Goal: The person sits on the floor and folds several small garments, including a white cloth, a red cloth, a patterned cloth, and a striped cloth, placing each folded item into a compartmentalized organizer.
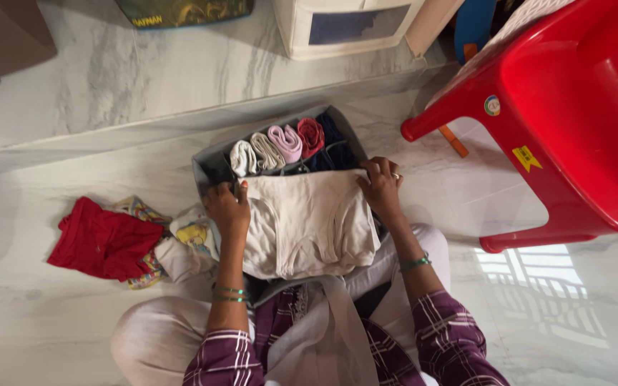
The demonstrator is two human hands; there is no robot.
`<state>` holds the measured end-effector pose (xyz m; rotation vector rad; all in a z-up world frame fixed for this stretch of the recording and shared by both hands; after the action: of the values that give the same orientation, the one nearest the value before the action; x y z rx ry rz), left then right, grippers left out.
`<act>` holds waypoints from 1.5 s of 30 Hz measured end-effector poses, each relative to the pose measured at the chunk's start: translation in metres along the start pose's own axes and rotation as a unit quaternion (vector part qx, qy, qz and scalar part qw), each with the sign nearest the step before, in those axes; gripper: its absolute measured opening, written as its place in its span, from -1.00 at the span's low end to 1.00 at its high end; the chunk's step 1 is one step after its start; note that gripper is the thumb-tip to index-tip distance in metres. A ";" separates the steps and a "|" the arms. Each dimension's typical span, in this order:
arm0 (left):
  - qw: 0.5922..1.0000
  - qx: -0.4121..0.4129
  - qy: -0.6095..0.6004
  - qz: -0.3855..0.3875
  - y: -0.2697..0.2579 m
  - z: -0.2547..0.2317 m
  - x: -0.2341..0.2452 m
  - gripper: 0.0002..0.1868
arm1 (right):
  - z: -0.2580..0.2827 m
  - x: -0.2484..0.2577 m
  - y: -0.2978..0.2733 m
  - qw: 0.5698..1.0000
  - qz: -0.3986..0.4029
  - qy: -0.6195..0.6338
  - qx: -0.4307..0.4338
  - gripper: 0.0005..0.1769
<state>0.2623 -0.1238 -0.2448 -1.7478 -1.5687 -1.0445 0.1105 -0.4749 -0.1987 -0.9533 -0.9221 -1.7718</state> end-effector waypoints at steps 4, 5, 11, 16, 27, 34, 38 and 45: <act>0.994 0.072 -0.057 0.060 0.024 0.016 -0.027 -0.52 | -0.007 -0.018 0.025 0.998 0.064 -0.010 0.015 -0.50; 0.994 0.068 -0.058 0.065 0.024 0.018 -0.029 -0.56 | -0.010 -0.019 0.027 0.997 0.075 -0.009 0.012 -0.52; 0.977 -0.161 -0.132 -0.052 0.017 -0.005 0.017 -0.73 | -0.034 -0.015 0.020 0.979 0.156 0.128 -0.038 -0.57; 0.850 -0.085 -0.487 0.182 0.004 -0.005 0.045 -0.74 | -0.030 0.035 -0.018 0.910 0.130 0.392 0.009 -0.68; 0.954 -0.146 -0.248 -0.082 -0.062 -0.114 0.167 -0.90 | 0.064 0.088 -0.034 0.793 0.081 0.598 -0.087 -0.68; 0.898 -0.330 -0.290 -0.017 -0.144 -0.227 0.182 -0.91 | 0.178 0.111 -0.068 0.757 0.187 0.625 0.031 -0.86; 0.886 -0.366 -0.283 0.002 -0.155 -0.231 0.197 -0.75 | 0.180 0.118 -0.081 0.760 0.208 0.615 -0.031 -0.74; 0.894 -0.375 -0.244 -0.010 -0.159 -0.215 0.199 -0.82 | 0.183 0.136 -0.091 0.877 0.279 0.386 0.061 -0.45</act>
<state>0.0692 -0.1681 0.0232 -2.6883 -1.5649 -1.4250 0.0250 -0.3332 -0.0178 -0.3000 -0.1964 -1.3702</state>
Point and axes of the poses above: each hand's wrist, its own y-axis towards the middle knuckle, its own x-axis out of the back of the hand, z = x × y, the point moved 8 cm from there along y, towards the middle knuckle, and after that the axes turned 11 degrees about z, right-handed, at the moved point
